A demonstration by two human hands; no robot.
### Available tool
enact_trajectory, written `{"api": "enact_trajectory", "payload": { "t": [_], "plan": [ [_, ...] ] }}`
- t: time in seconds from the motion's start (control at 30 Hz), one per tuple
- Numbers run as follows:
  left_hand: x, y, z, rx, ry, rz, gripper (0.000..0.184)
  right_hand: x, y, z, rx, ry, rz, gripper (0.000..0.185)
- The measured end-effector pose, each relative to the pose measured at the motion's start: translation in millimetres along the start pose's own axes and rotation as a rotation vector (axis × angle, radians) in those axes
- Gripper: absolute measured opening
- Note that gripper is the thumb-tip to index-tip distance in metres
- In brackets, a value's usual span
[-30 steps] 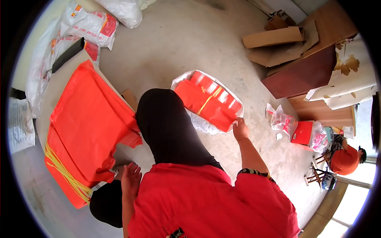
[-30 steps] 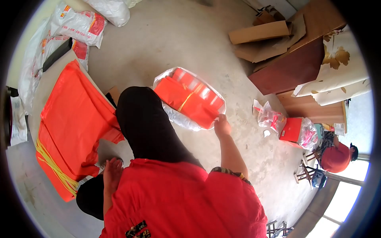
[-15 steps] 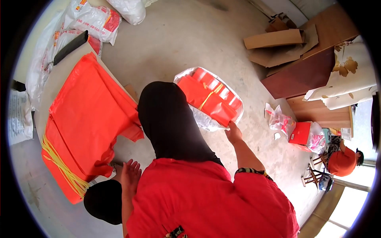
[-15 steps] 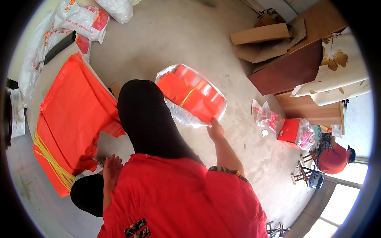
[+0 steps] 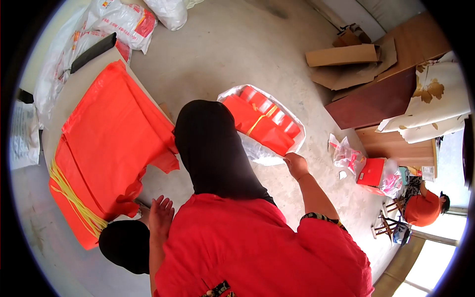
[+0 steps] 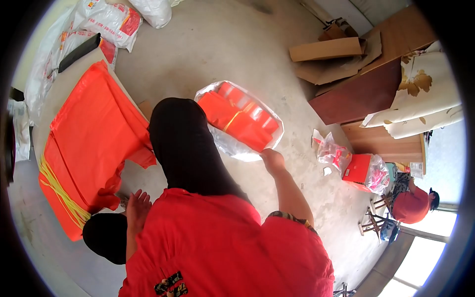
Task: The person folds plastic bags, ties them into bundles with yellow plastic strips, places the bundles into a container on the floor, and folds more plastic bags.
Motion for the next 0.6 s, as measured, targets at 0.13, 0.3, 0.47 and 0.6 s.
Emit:
{"api": "enact_trajectory", "payload": {
  "t": [0.13, 0.3, 0.47, 0.6],
  "plan": [
    [-4, 1, 4, -0.015, 0.014, 0.005, 0.053, 6, -10, 11, -0.082, 0.092, -0.021, 0.013],
    [-11, 3, 8, -0.011, 0.009, 0.022, 0.055, 10, 11, -3, -0.022, 0.059, -0.179, 0.018],
    [-6, 1, 4, -0.021, 0.046, 0.014, 0.055, 9, -9, 16, 0.029, -0.044, -0.17, 0.022],
    [-14, -2, 8, -0.009, 0.04, 0.023, 0.056, -4, -70, 19, 0.201, 0.074, 0.172, 0.032]
  ]
}}
Point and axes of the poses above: each hand's wrist, its own x-axis away from the middle knuckle, its own z-axis out of the back of the hand, y = z × x, the point moved 9 cm from there along -x, towards the middle knuckle, and after that the axes turned 3 degrees about -z, right-handed, at the moved point
